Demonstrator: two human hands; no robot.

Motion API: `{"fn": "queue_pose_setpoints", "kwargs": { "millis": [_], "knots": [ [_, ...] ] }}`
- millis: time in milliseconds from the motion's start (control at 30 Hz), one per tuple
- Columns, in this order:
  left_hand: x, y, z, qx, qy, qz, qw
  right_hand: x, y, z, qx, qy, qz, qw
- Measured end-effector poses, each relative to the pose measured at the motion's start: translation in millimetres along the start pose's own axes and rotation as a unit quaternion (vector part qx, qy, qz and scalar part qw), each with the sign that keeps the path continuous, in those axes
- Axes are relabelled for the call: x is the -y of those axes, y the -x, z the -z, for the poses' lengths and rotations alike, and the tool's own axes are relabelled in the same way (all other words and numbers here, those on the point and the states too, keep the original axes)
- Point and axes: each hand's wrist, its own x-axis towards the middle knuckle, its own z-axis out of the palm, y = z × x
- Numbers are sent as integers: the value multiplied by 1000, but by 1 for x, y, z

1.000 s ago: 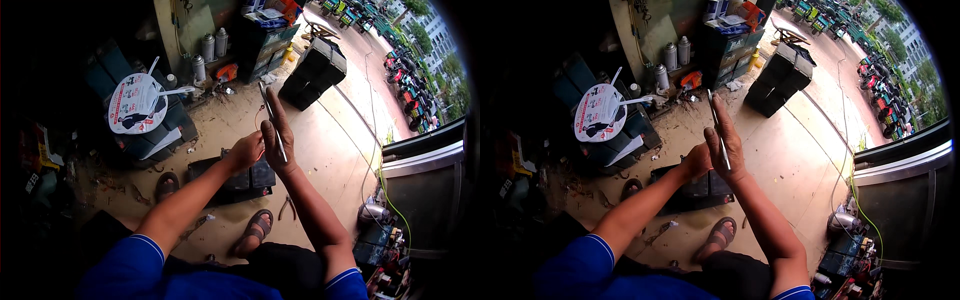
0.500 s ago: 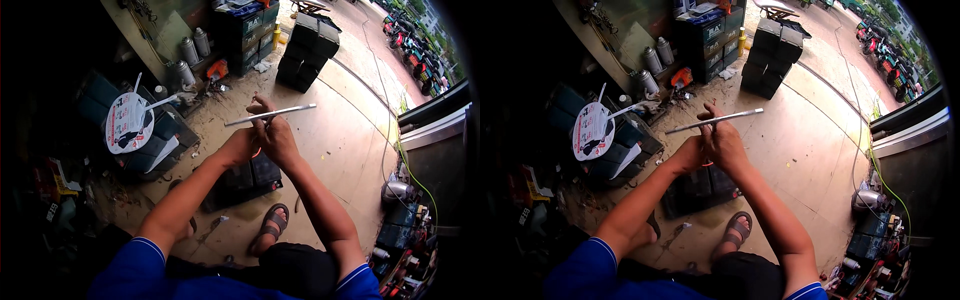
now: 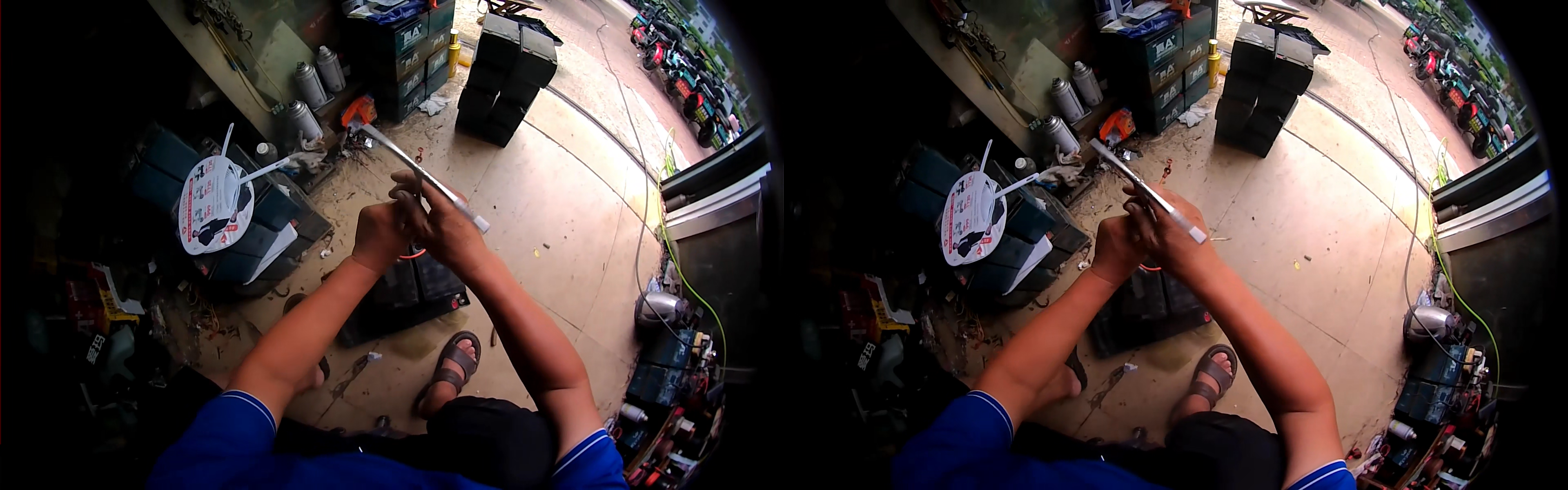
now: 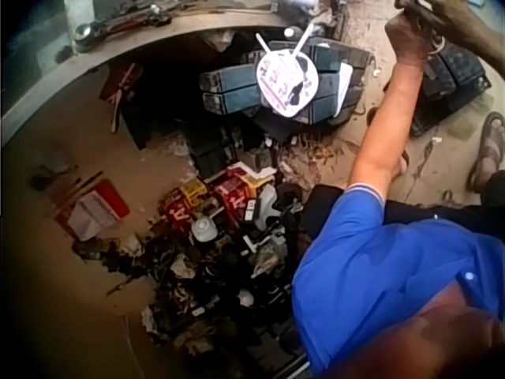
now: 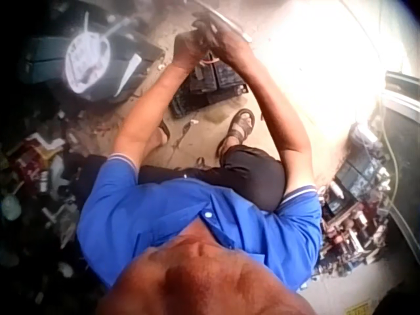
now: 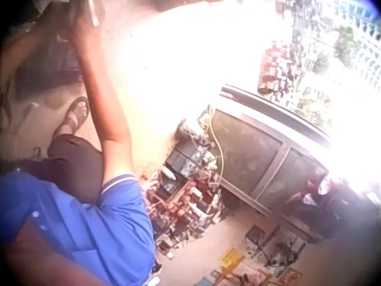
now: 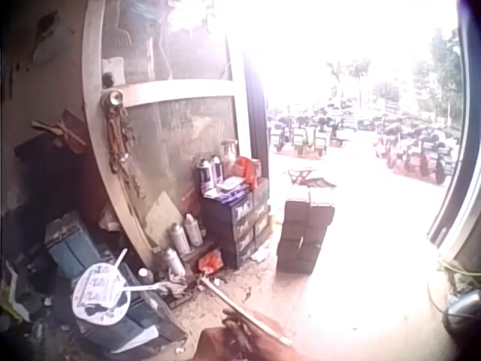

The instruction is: The person uses a T-handle wrench and a screwdriver to work on a set of batteries, connecting wires and placing the batteries into a battery box.

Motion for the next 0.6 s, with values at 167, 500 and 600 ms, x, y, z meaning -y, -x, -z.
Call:
{"fn": "queue_pose_setpoints", "kwargs": {
  "millis": [167, 500, 600],
  "knots": [
    [-1, -3, -2, 40, 60, -1, 997, -7, 3, 8, -13, 34, 10, 999],
    [24, 5, -34, 68, 2, -8, 998, -5, 5, 9, -27, 12, 8, 1000],
    [39, 22, -52, 131, 52, 38, 989, -1, 5, 7, -37, -42, -33, 998]
  ]
}}
